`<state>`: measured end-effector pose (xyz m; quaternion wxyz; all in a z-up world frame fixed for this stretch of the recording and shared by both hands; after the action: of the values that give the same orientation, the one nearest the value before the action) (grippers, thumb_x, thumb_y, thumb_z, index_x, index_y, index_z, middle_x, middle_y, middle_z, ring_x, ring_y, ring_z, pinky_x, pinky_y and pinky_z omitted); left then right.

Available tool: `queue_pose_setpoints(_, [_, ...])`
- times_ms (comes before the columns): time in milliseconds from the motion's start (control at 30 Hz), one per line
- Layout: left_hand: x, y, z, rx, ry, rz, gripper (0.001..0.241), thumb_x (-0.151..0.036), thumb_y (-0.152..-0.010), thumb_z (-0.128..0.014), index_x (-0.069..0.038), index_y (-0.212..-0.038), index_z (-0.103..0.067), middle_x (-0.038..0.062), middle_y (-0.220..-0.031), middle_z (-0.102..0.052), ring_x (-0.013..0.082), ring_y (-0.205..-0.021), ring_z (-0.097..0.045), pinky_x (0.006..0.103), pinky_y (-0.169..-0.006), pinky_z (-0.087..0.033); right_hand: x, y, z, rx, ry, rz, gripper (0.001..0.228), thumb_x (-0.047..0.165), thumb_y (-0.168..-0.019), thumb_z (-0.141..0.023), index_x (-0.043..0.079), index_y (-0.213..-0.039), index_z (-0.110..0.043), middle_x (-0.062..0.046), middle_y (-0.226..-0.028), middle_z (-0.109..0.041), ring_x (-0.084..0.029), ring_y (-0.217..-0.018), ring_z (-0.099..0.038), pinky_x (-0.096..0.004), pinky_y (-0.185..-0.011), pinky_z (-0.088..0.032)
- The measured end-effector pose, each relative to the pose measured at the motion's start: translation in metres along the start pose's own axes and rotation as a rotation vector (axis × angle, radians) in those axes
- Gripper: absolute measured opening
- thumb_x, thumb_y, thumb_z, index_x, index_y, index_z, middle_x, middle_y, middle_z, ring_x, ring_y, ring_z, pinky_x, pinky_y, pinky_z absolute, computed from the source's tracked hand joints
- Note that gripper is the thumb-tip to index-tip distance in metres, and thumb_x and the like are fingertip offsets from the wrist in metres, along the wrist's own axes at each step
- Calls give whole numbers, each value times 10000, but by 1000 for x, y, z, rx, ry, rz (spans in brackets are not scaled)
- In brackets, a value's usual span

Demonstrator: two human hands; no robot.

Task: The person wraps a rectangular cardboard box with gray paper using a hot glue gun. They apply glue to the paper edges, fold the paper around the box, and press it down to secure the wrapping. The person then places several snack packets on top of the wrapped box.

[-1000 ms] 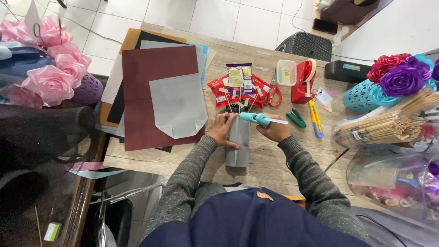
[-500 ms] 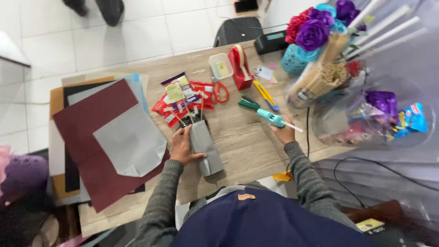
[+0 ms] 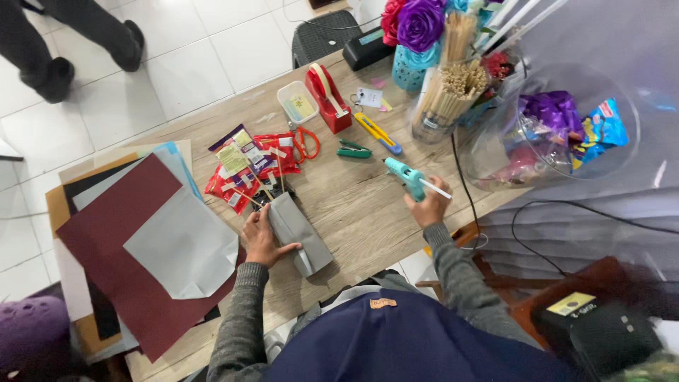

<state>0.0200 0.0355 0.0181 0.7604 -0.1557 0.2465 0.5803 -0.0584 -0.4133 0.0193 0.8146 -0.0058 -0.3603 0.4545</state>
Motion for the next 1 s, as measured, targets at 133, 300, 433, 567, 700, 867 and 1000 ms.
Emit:
queue_pose_setpoints(133, [1,-3,1,-65,24,37,1448,-737,-328,-852,-243,-1549,-252,116,-1330,-355,307,-1237,-352,439,-1063,-257,1,77,-1,-148,-230,-144,495,213,-631,-689,106,-1061,-470,-76,-892,-421,-276,-849,-471,-347,-835,-384])
queue_pose_setpoints(300, [0,2,-2,-6,7,5,1480,-749,-326,-830,-253,-1563,-187,122,-1338,-332,331,-1237,-348,449,-1058,-269,134,107,-30,507,-531,115,110,116,-809,-736,136,-915,-715,-30,-838,-656,-180,-742,-652,-225,-630,-538])
queue_pose_setpoints(433, [-3,4,-3,-41,-7,32,1470,-732,-328,-830,-261,-1562,-185,121,-1358,-320,328,-1257,-332,454,-1057,-264,195,91,-80,786,-548,239,170,150,-899,-695,125,-1068,-686,-40,-999,-607,-215,-875,-672,-280,-736,-576])
queue_pose_setpoints(567, [-8,9,0,-84,13,14,1485,-701,-373,-828,-204,-1579,-117,144,-1368,-318,320,-1229,-363,432,-1026,-310,216,81,-115,932,-462,223,398,160,-882,-730,89,-1232,-555,-104,-1134,-531,-285,-1018,-627,-356,-848,-552])
queue_pose_setpoints(700, [-17,21,5,-117,174,18,1437,-549,-490,-896,-149,-1581,-51,175,-1476,-277,325,-1330,-365,448,-1023,-381,197,85,-142,961,-533,144,485,170,-830,-794,87,-1228,-530,-100,-1074,-583,-236,-968,-641,-317,-792,-556])
queue_pose_setpoints(867, [-21,32,4,-162,446,49,1020,-538,-770,-708,-134,-1544,-180,182,-1514,-295,326,-1255,-472,458,-1022,-432,198,85,-144,973,-554,134,490,156,-824,-789,69,-1224,-520,-103,-1079,-573,-221,-948,-636,-303,-774,-558])
queue_pose_setpoints(1000, [-28,32,12,-64,296,78,534,-344,-1014,-435,-309,-1519,-266,83,-1519,-242,328,-1155,-582,462,-947,-525,202,81,-139,994,-569,121,492,165,-830,-792,76,-1230,-521,-94,-1076,-559,-198,-937,-623,-282,-766,-553])
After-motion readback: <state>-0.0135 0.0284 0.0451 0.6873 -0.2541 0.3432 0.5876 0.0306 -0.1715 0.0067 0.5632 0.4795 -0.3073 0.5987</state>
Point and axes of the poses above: each hand's wrist, its own y-axis away from the middle knuckle, its own z-axis out of the back of the hand, x = y × z, the point moved 2 cm from there along -y, towards the middle knuckle
